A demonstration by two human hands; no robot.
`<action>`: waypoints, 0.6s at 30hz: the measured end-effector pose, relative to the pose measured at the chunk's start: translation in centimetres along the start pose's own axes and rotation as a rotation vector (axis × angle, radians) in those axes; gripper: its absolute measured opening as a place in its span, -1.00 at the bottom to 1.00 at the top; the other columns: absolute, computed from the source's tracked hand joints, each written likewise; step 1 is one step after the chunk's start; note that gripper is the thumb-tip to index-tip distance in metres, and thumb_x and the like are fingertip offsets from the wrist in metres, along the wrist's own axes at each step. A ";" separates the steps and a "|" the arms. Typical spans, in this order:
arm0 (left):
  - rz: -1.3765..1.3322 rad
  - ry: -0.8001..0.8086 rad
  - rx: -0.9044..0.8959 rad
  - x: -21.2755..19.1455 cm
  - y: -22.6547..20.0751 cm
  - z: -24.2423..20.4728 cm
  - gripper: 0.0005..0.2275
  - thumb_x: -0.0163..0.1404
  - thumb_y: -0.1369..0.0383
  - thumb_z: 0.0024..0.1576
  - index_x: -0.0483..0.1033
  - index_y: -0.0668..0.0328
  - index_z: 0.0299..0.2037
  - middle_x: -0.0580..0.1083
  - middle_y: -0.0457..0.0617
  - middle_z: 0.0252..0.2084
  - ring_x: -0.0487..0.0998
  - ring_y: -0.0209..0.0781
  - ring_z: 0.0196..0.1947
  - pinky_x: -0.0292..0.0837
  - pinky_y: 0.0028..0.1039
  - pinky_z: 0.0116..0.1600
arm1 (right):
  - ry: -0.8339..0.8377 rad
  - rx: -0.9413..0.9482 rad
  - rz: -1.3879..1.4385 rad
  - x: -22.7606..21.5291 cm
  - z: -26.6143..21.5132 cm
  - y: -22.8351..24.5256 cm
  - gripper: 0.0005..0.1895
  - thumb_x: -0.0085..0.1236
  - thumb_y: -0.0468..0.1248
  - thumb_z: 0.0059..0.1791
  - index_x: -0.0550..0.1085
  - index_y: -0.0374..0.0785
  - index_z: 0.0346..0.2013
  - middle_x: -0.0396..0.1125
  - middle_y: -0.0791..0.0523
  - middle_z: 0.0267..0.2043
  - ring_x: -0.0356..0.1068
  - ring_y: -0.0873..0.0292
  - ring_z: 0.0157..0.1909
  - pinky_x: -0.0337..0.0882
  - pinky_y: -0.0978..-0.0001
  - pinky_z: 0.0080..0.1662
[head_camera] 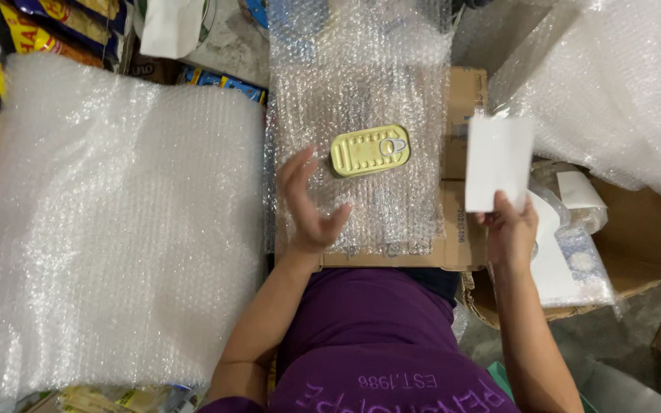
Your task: The person wraps various canned and packaged food items in bubble wrap, securing each item with tape using a hand-held dispenser on a cardboard workspace.
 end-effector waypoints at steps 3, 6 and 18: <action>-0.071 -0.071 0.194 1.3 -3.0 -2.0 -0.60 -0.10 0.01 0.24 0.35 0.03 0.15 0.33 -0.06 0.22 0.32 -0.16 0.23 0.22 -0.15 0.39 | 0.081 0.134 0.050 -1.3 -1.4 -1.6 -0.74 0.02 -0.43 0.12 0.38 -0.43 0.11 0.41 0.05 -0.30 0.36 0.23 -0.41 0.38 0.41 -0.34; -0.371 0.439 0.206 5.2 -5.9 -3.5 -0.70 -0.16 0.19 0.42 0.39 0.19 0.20 0.41 0.07 0.25 0.41 -0.14 0.27 0.38 -0.16 0.37 | 0.082 0.147 -0.103 -2.7 -2.2 -1.9 -0.76 0.02 -0.38 0.13 0.40 -0.41 0.07 0.41 0.06 -0.34 0.34 0.24 -0.47 0.31 0.45 -0.39; 0.468 1.085 0.278 20.7 -1.7 -5.7 -0.44 -0.35 0.04 0.31 0.14 0.33 0.38 0.07 0.16 0.48 0.08 0.04 0.47 -0.10 0.06 0.49 | 0.025 0.199 -0.207 -4.8 -4.2 -2.8 -0.81 0.04 -0.34 0.11 0.39 -0.39 -0.03 0.42 0.10 -0.42 0.35 0.26 -0.53 0.32 0.46 -0.43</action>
Point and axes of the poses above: each hand's wrist, its own z-axis towards the middle knuckle, its own x-axis out of the palm, y = z × x, the point moved 3 cm from there along z, towards the middle knuckle
